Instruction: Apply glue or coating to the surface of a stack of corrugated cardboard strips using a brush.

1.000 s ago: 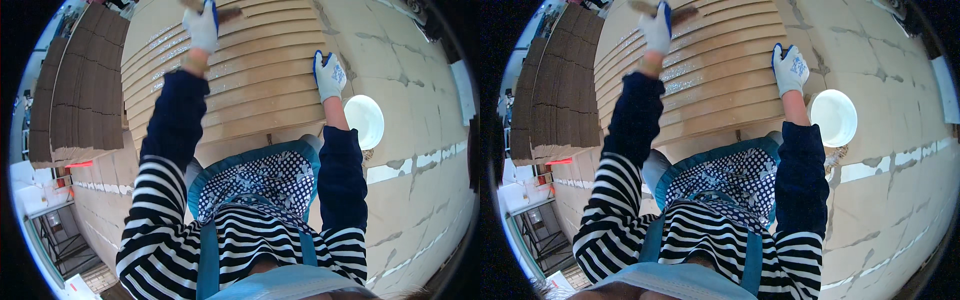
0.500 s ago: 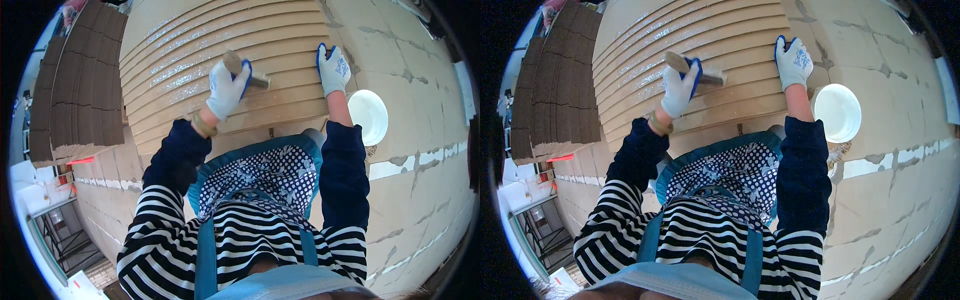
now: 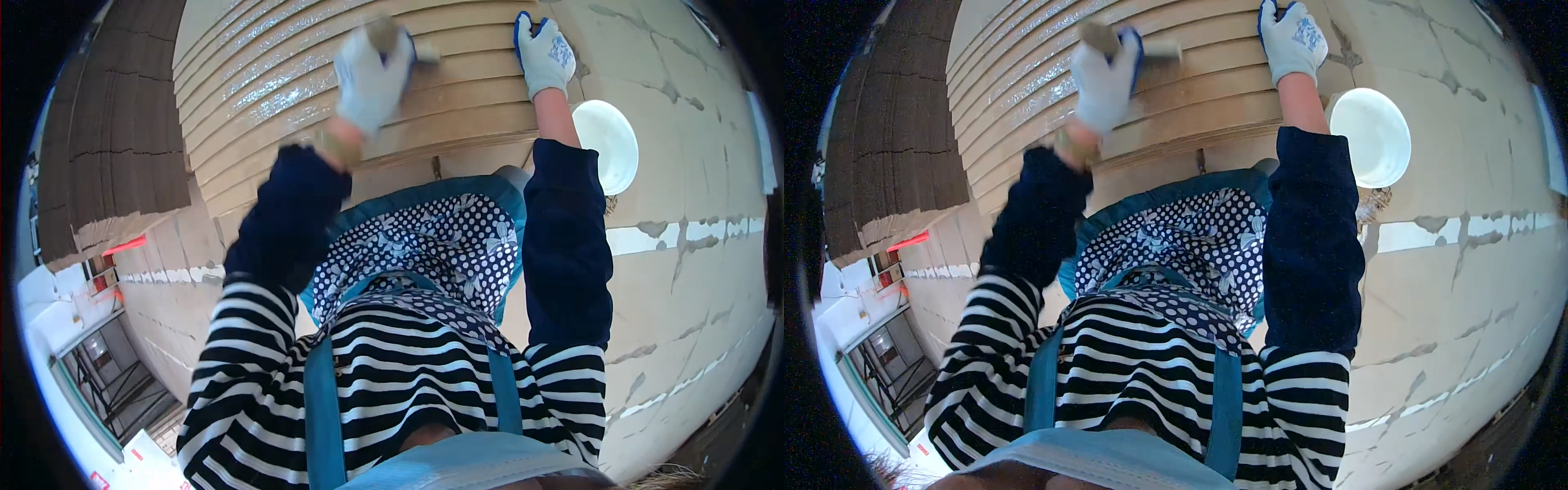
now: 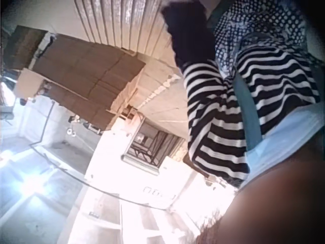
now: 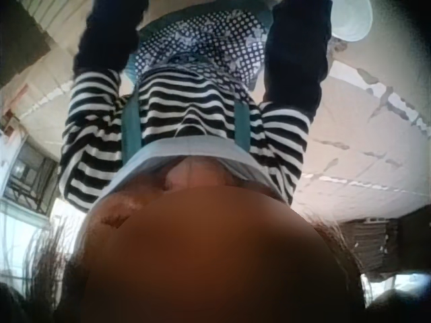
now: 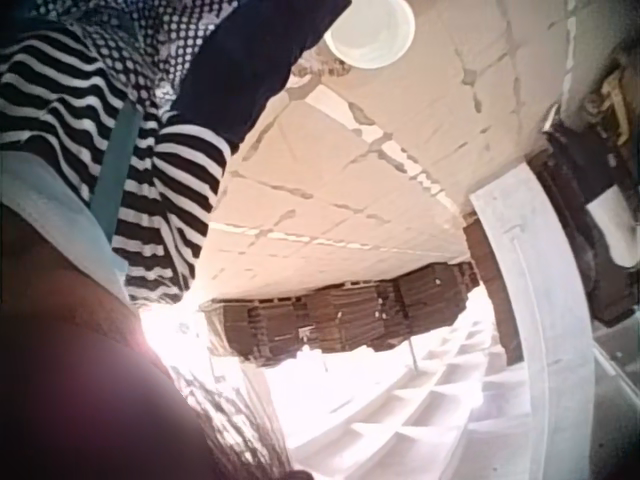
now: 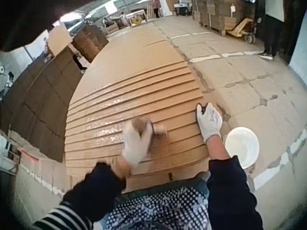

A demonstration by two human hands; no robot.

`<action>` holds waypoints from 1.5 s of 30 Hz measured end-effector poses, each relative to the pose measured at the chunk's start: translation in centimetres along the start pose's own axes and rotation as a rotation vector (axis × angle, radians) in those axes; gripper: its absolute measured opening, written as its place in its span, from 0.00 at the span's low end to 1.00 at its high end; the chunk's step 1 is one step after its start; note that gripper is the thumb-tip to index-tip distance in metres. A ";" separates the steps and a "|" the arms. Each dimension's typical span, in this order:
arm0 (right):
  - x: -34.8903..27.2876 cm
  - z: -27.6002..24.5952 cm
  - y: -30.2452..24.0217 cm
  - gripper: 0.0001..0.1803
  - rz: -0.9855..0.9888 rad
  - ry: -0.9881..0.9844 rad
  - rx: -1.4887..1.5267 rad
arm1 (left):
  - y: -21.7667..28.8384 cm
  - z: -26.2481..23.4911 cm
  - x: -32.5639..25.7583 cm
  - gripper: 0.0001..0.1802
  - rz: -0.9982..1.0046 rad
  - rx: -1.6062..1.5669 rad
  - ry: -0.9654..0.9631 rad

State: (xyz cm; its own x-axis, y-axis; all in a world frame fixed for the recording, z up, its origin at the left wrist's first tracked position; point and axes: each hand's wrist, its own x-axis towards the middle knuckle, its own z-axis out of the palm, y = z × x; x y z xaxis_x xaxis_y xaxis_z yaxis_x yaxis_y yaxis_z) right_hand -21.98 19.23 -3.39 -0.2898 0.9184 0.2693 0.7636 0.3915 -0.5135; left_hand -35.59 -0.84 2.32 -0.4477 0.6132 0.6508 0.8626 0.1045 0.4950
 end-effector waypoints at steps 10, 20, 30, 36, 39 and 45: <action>0.2 -0.3 -0.2 0.30 -0.012 -0.021 -0.008 | 3.6 -3.9 -4.8 0.09 -0.039 -0.099 -0.061; 0.1 -0.1 -0.1 0.31 -0.017 -0.058 -0.016 | 4.3 -8.7 -11.5 0.05 0.016 -0.123 -0.381; 0.5 -0.1 -0.1 0.32 -0.027 -0.035 -0.004 | 0.5 -9.7 -13.3 0.01 -0.240 -0.002 0.020; 0.8 0.2 0.6 0.33 -0.019 -0.032 -0.018 | 1.8 -11.0 -12.2 0.04 -0.276 -0.223 0.079; 0.5 -0.2 -1.0 0.33 -0.003 -0.093 -0.064 | -0.8 -8.8 -9.1 0.02 -0.364 -0.181 0.018; 0.0 -0.2 0.5 0.30 -0.026 -0.035 0.020 | 1.9 -9.5 -11.3 0.08 -0.156 -0.126 -0.114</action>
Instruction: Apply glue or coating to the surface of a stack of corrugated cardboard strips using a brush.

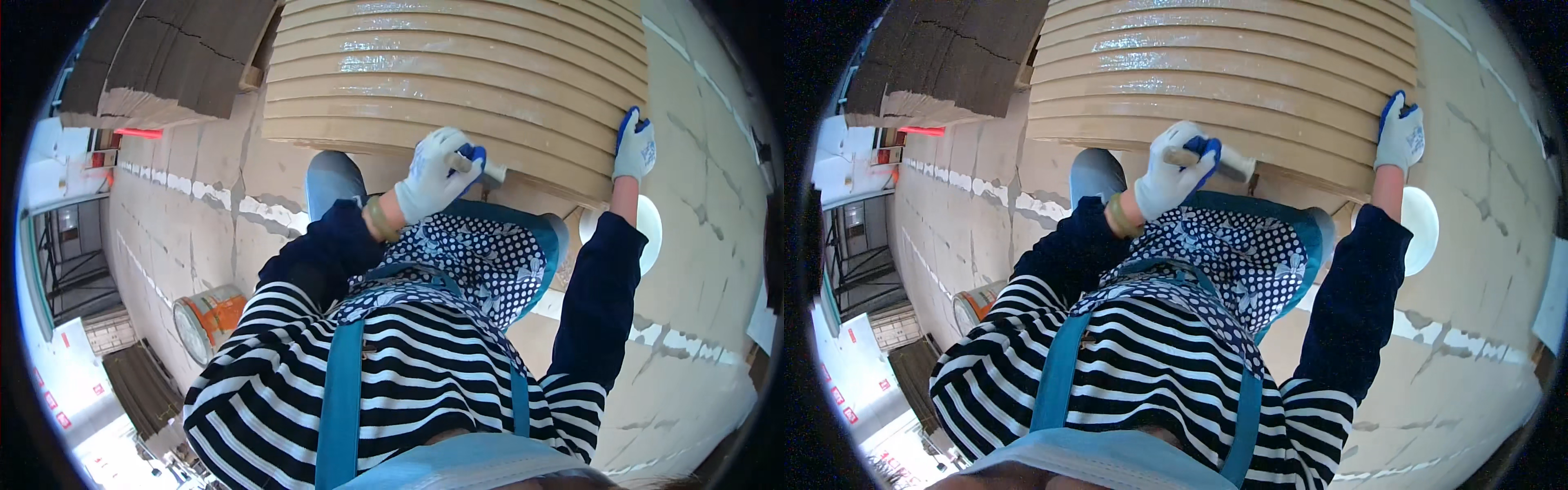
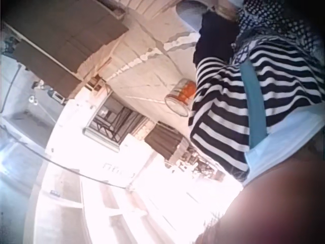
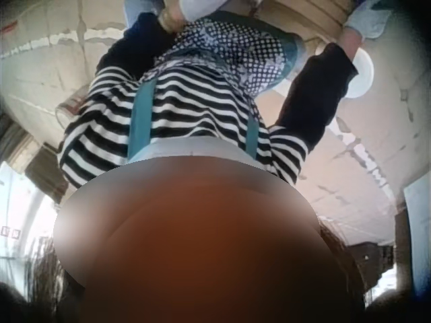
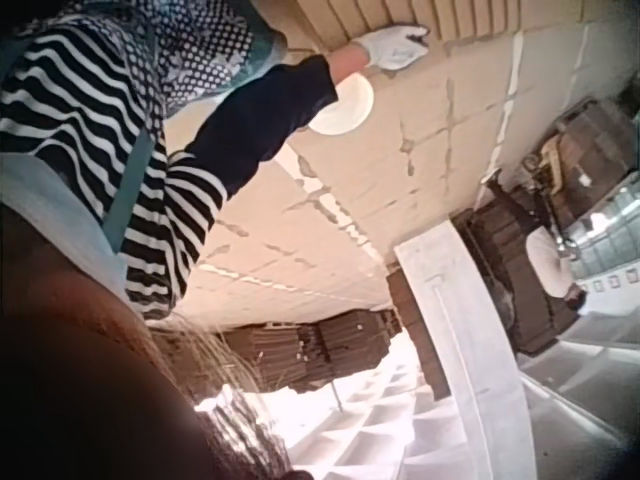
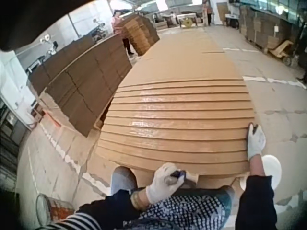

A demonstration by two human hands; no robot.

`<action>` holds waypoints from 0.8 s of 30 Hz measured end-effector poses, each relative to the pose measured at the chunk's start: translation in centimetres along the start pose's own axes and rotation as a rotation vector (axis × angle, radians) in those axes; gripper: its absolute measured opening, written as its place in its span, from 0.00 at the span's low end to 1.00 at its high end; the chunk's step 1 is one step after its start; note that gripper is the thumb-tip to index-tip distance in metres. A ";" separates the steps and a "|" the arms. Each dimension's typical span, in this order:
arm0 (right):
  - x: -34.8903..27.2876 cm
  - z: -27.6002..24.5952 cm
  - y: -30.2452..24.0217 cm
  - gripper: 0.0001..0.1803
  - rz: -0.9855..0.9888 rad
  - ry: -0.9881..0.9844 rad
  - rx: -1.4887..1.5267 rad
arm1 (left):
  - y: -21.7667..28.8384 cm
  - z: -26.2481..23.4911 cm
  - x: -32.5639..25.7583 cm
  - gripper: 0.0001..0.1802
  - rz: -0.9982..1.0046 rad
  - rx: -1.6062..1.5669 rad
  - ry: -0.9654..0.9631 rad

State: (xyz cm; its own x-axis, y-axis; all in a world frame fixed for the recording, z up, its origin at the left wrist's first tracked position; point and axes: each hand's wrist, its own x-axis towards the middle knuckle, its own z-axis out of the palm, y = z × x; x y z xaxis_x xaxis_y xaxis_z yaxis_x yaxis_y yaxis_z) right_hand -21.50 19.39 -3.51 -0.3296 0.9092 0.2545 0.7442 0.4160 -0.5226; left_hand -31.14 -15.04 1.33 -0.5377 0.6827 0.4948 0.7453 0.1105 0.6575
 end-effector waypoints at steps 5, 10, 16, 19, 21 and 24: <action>0.4 0.1 -0.3 0.27 0.017 0.035 -0.082 | 0.8 -3.8 7.0 0.11 -0.462 -0.231 0.064; 0.4 0.4 -2.0 0.26 -0.012 0.072 -0.068 | -9.5 -3.2 13.2 0.09 -0.148 -0.112 0.358; -0.1 -0.5 -0.9 0.26 0.045 0.054 -0.073 | -6.3 -2.4 8.3 0.09 -0.371 -0.234 -0.045; -0.3 -0.6 -0.9 0.26 0.060 0.049 -0.072 | -6.3 -0.9 16.3 0.14 -0.282 -0.300 0.112; -0.4 -0.3 -0.4 0.27 0.050 0.057 -0.055 | -5.9 1.1 24.1 0.15 -0.061 -0.119 0.204; 0.0 0.1 -0.5 0.27 0.064 0.052 -0.055 | -5.7 4.9 32.2 0.14 0.078 -0.007 0.449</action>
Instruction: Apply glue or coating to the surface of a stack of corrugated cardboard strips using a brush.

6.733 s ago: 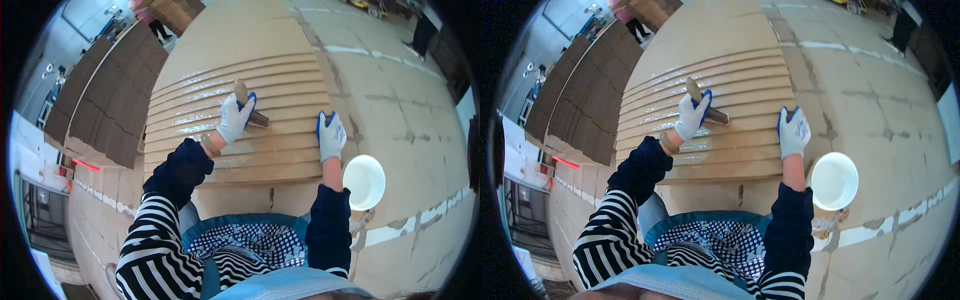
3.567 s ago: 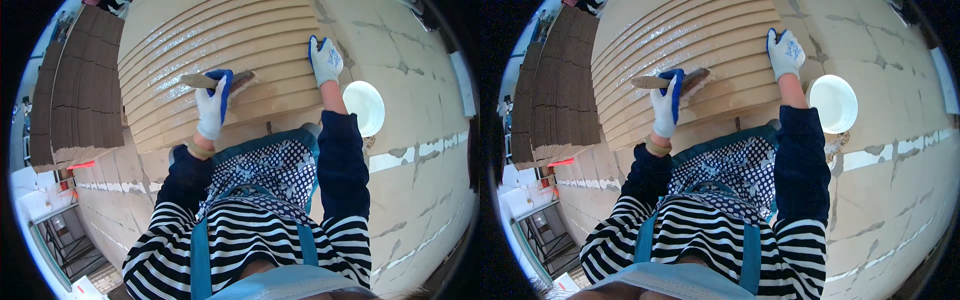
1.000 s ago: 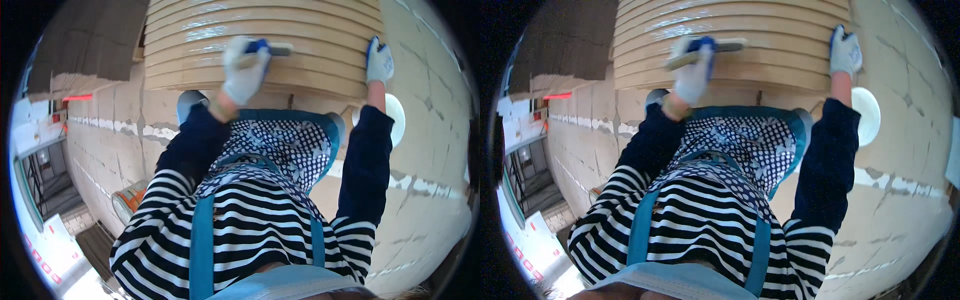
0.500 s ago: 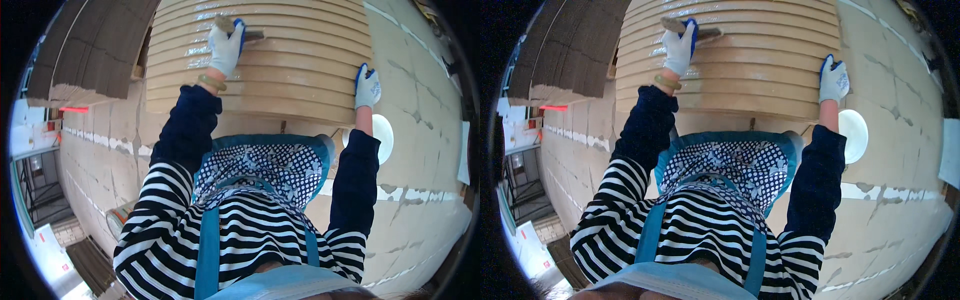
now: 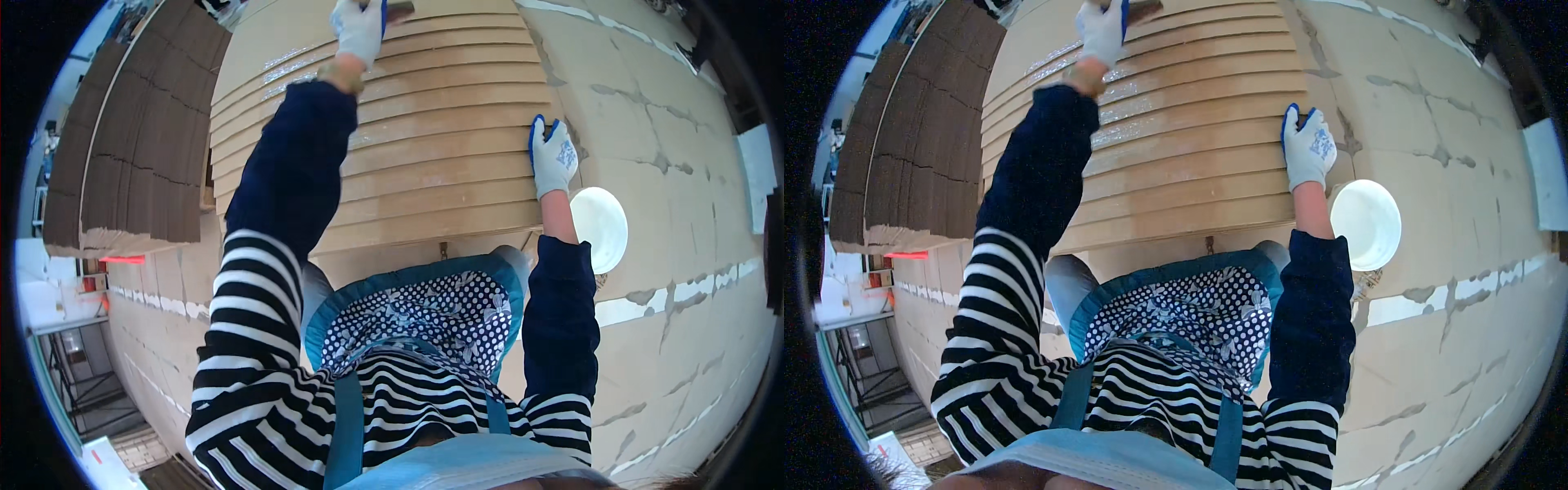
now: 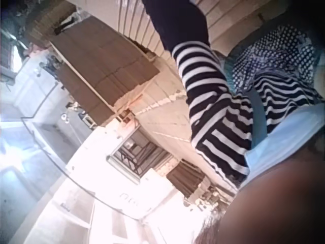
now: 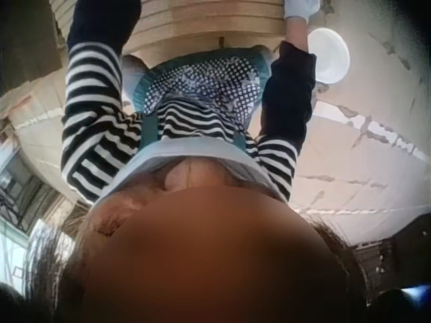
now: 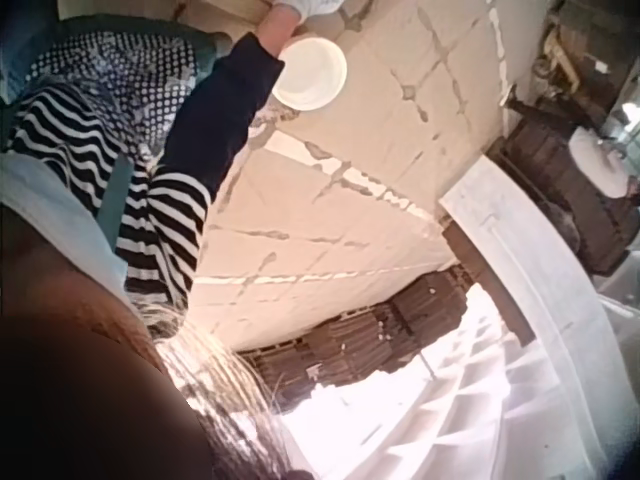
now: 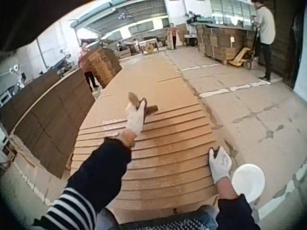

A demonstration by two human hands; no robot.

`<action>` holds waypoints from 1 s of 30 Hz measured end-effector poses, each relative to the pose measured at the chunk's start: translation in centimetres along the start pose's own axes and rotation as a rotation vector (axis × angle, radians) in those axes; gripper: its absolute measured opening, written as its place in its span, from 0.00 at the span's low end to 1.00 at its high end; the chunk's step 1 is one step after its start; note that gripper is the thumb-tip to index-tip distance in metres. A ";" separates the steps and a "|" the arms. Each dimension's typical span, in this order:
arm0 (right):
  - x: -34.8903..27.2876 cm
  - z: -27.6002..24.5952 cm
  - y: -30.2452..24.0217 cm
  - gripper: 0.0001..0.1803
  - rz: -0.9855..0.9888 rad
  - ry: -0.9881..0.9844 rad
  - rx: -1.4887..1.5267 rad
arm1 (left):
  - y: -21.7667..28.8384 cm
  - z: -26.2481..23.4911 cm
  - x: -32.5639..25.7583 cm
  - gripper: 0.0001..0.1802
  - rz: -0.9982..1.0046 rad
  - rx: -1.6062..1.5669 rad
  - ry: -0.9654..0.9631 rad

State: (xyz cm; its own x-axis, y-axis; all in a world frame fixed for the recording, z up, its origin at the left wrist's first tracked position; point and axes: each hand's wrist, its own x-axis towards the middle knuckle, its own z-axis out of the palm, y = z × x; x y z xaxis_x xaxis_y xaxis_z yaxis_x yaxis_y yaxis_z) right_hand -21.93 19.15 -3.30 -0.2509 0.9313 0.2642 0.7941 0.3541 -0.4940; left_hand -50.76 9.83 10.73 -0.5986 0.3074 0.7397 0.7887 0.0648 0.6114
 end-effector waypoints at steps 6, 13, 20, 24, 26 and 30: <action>0.3 -0.6 -0.9 0.28 -0.018 -0.050 0.006 | -1.6 3.3 -1.3 0.13 0.104 0.058 -0.159; 0.1 -0.2 0.1 0.28 -0.014 -0.026 0.044 | 6.2 -8.0 -19.7 0.07 0.057 0.117 -0.442; 0.2 -0.3 0.5 0.31 -0.018 -0.057 0.025 | 10.0 -11.5 -22.3 0.07 -0.003 -0.017 -0.478; 0.3 -0.3 -0.6 0.32 -0.059 -0.045 0.055 | 9.6 -9.6 -23.4 0.07 0.055 0.068 -0.434; 0.1 -0.3 -0.3 0.32 -0.073 -0.036 0.061 | 9.8 -9.8 -24.8 0.07 0.119 0.105 -0.458; 0.1 -0.5 0.5 0.32 -0.057 -0.047 0.061 | 12.6 -13.7 -27.5 0.06 0.112 0.043 -0.628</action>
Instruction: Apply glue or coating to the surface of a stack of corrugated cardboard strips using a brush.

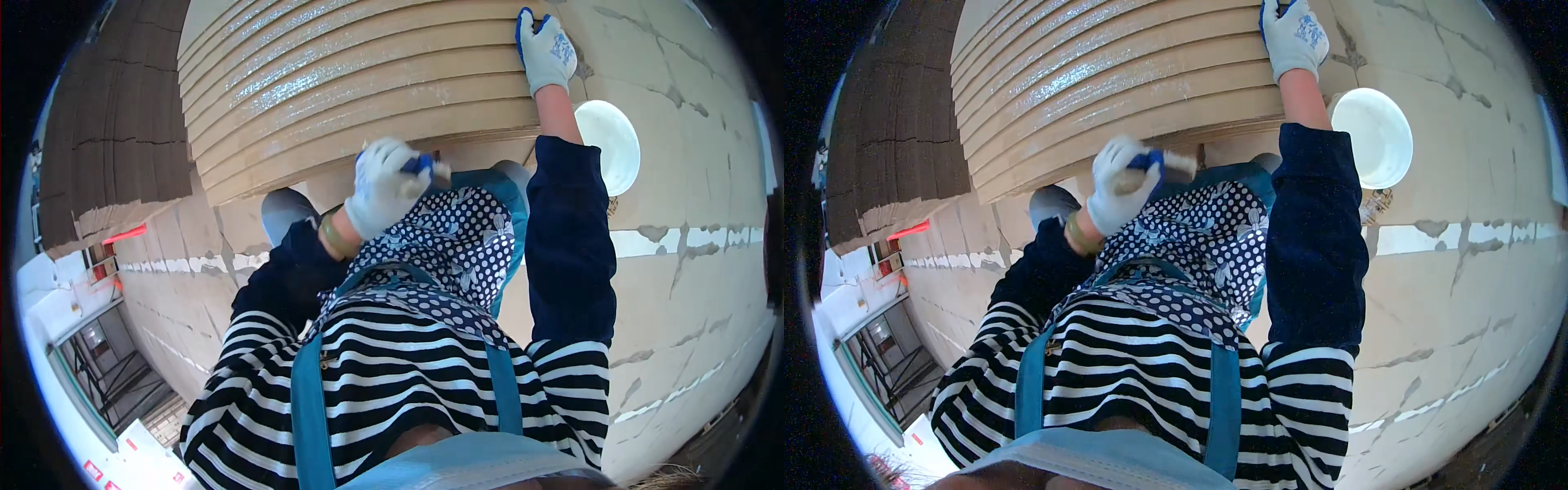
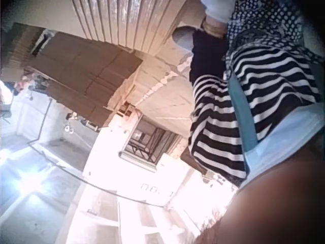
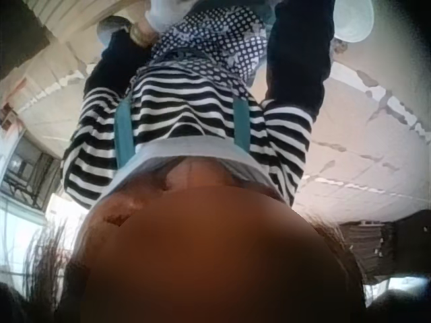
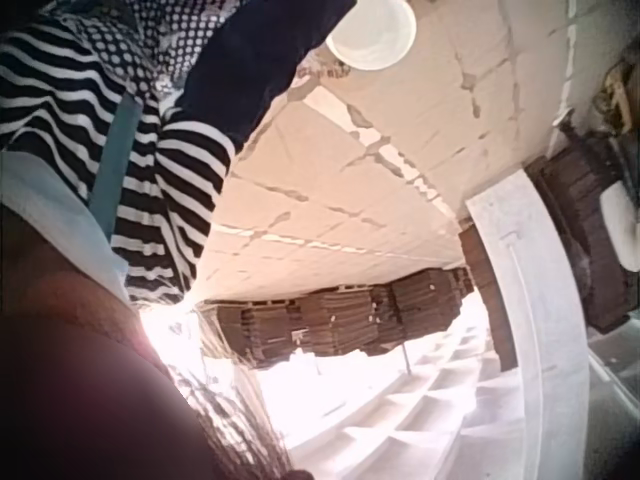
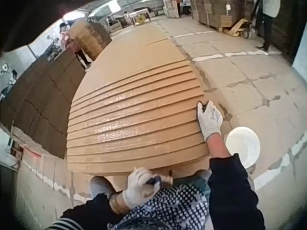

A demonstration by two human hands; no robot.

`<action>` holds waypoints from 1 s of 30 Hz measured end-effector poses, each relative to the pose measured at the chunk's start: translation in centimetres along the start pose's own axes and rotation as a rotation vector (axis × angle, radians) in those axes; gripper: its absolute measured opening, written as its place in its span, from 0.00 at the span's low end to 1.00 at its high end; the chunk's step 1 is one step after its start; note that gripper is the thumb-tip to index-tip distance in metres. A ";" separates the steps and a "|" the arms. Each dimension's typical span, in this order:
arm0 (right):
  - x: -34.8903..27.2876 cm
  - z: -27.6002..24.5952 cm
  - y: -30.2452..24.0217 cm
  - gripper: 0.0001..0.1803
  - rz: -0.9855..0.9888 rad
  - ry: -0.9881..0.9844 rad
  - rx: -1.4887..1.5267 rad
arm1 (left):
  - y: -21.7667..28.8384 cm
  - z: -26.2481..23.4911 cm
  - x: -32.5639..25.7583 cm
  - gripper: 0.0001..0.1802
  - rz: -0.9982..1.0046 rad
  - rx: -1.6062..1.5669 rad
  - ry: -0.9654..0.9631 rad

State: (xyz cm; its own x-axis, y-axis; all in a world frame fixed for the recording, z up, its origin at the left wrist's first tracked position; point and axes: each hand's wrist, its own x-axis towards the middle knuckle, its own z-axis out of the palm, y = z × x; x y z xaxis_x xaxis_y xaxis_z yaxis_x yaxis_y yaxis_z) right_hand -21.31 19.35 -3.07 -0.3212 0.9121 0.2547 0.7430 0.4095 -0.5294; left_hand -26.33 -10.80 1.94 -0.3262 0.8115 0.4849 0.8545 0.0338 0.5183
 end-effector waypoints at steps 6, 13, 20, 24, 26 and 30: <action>0.3 -0.1 -0.6 0.32 0.021 -0.051 -0.042 | -6.9 -3.8 1.3 0.05 -0.269 -0.059 0.341; 0.7 0.7 0.0 0.34 0.027 -0.074 -0.062 | -5.4 -4.7 -4.8 0.05 -0.306 -0.062 0.195; 0.3 0.0 -2.1 0.28 -0.060 0.016 0.010 | -7.1 -8.9 -2.7 0.06 -0.234 -0.026 0.476; -0.4 0.2 -2.0 0.29 -0.018 -0.013 -0.036 | -10.8 -7.9 -1.8 0.07 -0.307 0.024 0.495; 0.0 -0.2 0.2 0.28 0.019 -0.023 -0.053 | -8.4 -7.8 -2.1 0.05 -0.375 -0.136 0.255; -1.3 -1.1 -0.3 0.26 -0.182 0.383 0.352 | -3.1 -9.9 -0.7 0.06 -0.290 -0.206 0.172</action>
State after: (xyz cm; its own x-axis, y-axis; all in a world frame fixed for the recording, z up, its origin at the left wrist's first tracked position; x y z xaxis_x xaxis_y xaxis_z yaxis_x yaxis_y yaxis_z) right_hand -20.50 17.99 -2.35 -0.1409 0.7806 0.6090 0.4329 0.6018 -0.6712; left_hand -32.76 -17.25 6.95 -0.6198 0.6755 0.3995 0.6238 0.1153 0.7730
